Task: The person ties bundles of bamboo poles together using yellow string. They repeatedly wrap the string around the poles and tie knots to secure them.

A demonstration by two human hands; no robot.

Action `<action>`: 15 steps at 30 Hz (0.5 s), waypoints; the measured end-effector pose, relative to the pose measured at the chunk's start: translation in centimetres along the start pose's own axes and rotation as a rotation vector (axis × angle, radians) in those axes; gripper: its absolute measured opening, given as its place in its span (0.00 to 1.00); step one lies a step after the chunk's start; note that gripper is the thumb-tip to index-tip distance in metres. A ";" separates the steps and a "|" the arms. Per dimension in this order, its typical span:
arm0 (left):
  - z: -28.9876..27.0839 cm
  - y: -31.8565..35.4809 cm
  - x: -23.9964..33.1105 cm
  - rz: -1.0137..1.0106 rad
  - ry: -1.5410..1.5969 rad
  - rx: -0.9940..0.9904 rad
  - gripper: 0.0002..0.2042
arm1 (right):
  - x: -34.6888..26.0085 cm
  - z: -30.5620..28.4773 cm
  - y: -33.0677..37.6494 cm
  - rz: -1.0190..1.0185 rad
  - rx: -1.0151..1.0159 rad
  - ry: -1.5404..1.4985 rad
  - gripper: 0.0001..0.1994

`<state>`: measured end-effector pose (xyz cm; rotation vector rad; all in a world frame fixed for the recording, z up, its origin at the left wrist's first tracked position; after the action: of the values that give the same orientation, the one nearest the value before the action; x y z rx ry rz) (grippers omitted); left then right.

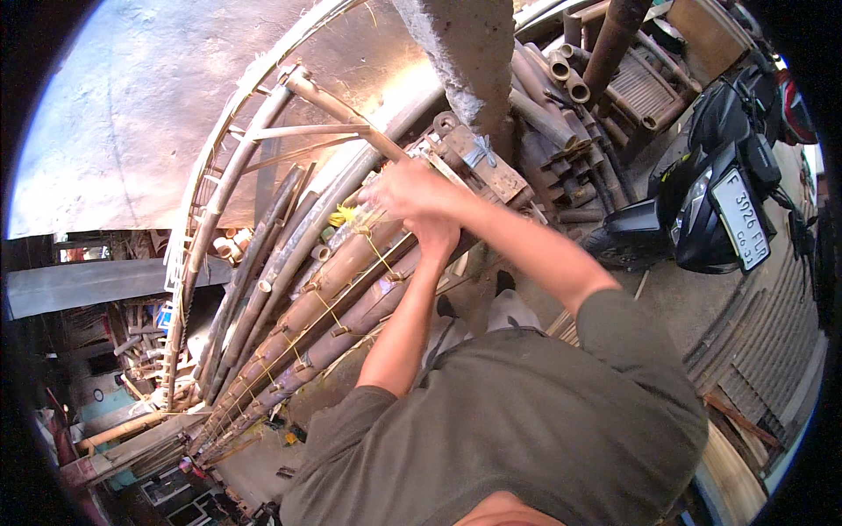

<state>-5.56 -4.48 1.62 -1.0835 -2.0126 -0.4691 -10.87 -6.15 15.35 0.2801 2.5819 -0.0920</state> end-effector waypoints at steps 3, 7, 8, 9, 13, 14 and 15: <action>-1.5 -0.4 6.8 0.003 -0.202 0.068 0.12 | 8.4 -0.9 -2.1 0.079 0.158 0.600 0.25; -1.8 0.2 4.1 0.044 -0.122 0.191 0.12 | 2.8 -5.0 0.5 -0.009 -0.088 -0.837 0.20; -1.7 1.1 2.4 0.109 -0.022 0.284 0.11 | 1.4 -4.7 3.3 -0.227 -0.163 -0.640 0.19; -1.5 0.7 2.9 0.089 -0.073 0.261 0.11 | 0.8 -4.4 6.8 -0.435 -0.189 -0.465 0.17; -1.6 -0.5 4.7 0.021 -0.253 0.178 0.11 | 4.4 7.1 17.5 -0.109 -0.141 -0.056 0.20; -2.1 -1.1 6.4 -0.087 -0.113 0.086 0.11 | 4.1 8.1 17.6 -0.080 -0.081 -0.205 0.20; -2.1 -3.1 4.9 -0.032 0.226 0.048 0.12 | 3.2 8.0 16.8 -0.073 -0.016 -0.344 0.19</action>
<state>-8.72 -4.90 6.86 -0.9271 -1.8351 -0.5321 -5.83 9.87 6.70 0.1491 2.2499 -0.1334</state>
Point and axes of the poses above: each hand's wrist, its own y-axis away from the middle knuckle, its own z-axis out of the palm, x = y × z, the point moved 8 cm from there along -y, towards the middle knuckle, and after that the axes turned 2 degrees about y, right-handed, at the moved point
